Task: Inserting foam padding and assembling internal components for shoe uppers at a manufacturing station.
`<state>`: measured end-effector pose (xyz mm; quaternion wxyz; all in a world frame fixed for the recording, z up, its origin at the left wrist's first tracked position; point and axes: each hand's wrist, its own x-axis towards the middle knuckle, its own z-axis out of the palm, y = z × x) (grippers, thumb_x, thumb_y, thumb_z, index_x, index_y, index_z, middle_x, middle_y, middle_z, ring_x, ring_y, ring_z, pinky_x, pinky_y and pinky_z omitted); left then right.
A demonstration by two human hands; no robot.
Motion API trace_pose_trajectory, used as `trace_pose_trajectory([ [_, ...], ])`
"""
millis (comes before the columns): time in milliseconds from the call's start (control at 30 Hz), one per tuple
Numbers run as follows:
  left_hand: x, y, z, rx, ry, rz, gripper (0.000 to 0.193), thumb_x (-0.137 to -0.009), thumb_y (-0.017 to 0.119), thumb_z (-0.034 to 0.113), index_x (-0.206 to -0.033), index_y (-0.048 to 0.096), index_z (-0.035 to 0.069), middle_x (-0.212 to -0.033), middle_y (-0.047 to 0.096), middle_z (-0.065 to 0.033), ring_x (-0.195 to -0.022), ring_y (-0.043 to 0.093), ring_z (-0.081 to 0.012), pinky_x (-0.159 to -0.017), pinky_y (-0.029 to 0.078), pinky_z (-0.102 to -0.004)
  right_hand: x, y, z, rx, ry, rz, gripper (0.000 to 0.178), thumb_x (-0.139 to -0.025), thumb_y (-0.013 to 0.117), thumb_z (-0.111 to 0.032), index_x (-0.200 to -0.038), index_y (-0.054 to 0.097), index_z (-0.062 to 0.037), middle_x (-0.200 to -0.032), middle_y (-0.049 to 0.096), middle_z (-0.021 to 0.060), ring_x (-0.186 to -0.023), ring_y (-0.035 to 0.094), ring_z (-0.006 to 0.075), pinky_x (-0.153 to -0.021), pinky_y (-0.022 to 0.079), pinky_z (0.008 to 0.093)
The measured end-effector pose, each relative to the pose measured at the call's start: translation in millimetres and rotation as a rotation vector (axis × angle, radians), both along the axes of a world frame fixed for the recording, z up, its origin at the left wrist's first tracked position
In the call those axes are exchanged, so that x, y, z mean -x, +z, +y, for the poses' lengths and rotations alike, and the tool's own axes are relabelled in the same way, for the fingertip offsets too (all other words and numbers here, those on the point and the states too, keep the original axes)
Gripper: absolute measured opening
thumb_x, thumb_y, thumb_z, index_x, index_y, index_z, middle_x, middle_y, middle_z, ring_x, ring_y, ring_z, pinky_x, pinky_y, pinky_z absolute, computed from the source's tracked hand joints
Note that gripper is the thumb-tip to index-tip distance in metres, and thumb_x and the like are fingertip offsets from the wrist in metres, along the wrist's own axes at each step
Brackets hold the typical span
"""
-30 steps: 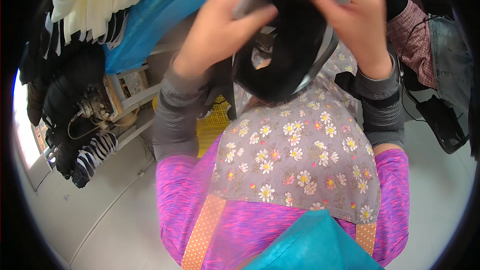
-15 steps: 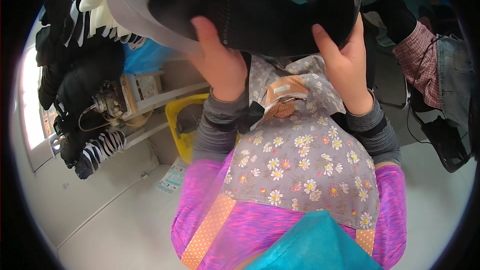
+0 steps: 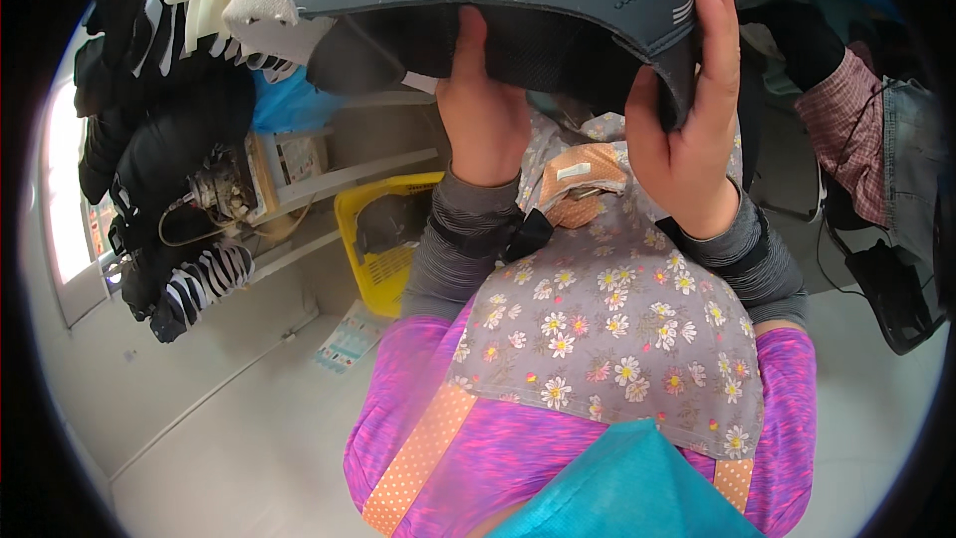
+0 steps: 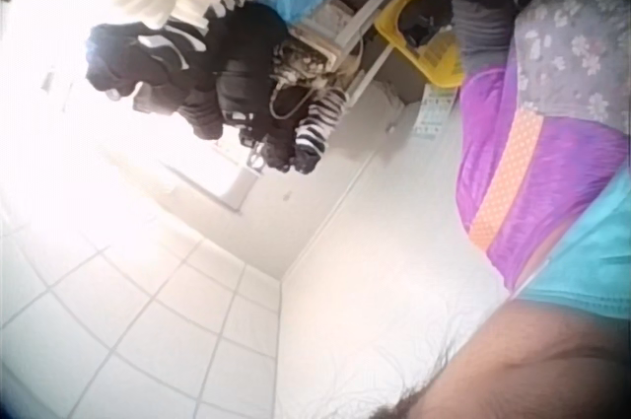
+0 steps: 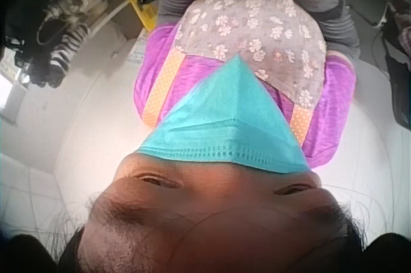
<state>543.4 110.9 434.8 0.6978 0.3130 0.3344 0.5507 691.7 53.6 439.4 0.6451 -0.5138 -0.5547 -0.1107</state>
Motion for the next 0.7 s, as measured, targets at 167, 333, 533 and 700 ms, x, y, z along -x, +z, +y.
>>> trace_pose_trajectory([
  [167,3,13,-5,0.042,-0.127,-0.058,0.057,-0.100,0.051,0.048,-0.141,0.046,0.009,-0.136,0.058,-0.0095,-0.122,0.057,-0.0270,-0.101,0.047,-0.0398,-24,18,-31,0.256,0.232,-0.024,0.075,-0.079,0.048,0.009,-0.148,0.017,0.0116,-0.155,0.018,0.0343,-0.144,0.025,0.0467,-0.117,0.020,0.0443],
  [333,7,19,-13,-0.081,-0.305,0.165,0.057,-0.101,0.045,0.051,-0.140,0.050,0.010,-0.126,0.064,-0.0151,-0.109,0.066,-0.0267,-0.091,0.054,-0.0375,-36,13,-22,0.215,0.239,0.144,0.068,-0.084,0.042,0.010,-0.149,0.021,0.0087,-0.154,0.028,0.0271,-0.142,0.033,0.0363,-0.116,0.023,0.0400],
  [533,17,32,-27,-0.182,-0.533,1.230,0.032,-0.104,0.049,0.016,-0.132,0.060,0.006,-0.092,0.070,-0.0085,-0.084,0.068,-0.0180,-0.077,0.052,-0.0276,-31,-3,-23,0.208,0.308,0.361,0.058,-0.088,0.049,0.009,-0.145,0.036,0.0048,-0.145,0.045,0.0157,-0.133,0.045,0.0248,-0.111,0.033,0.0347],
  [700,21,23,-40,-0.026,-0.450,0.713,0.050,-0.100,0.047,0.045,-0.098,0.069,0.000,-0.077,0.069,-0.0126,-0.063,0.060,-0.0159,-0.061,0.046,-0.0268,-38,-17,-32,0.252,0.422,0.732,0.051,-0.090,0.052,0.005,-0.141,0.045,0.0021,-0.132,0.056,0.0105,-0.121,0.053,0.0187,-0.104,0.038,0.0298],
])
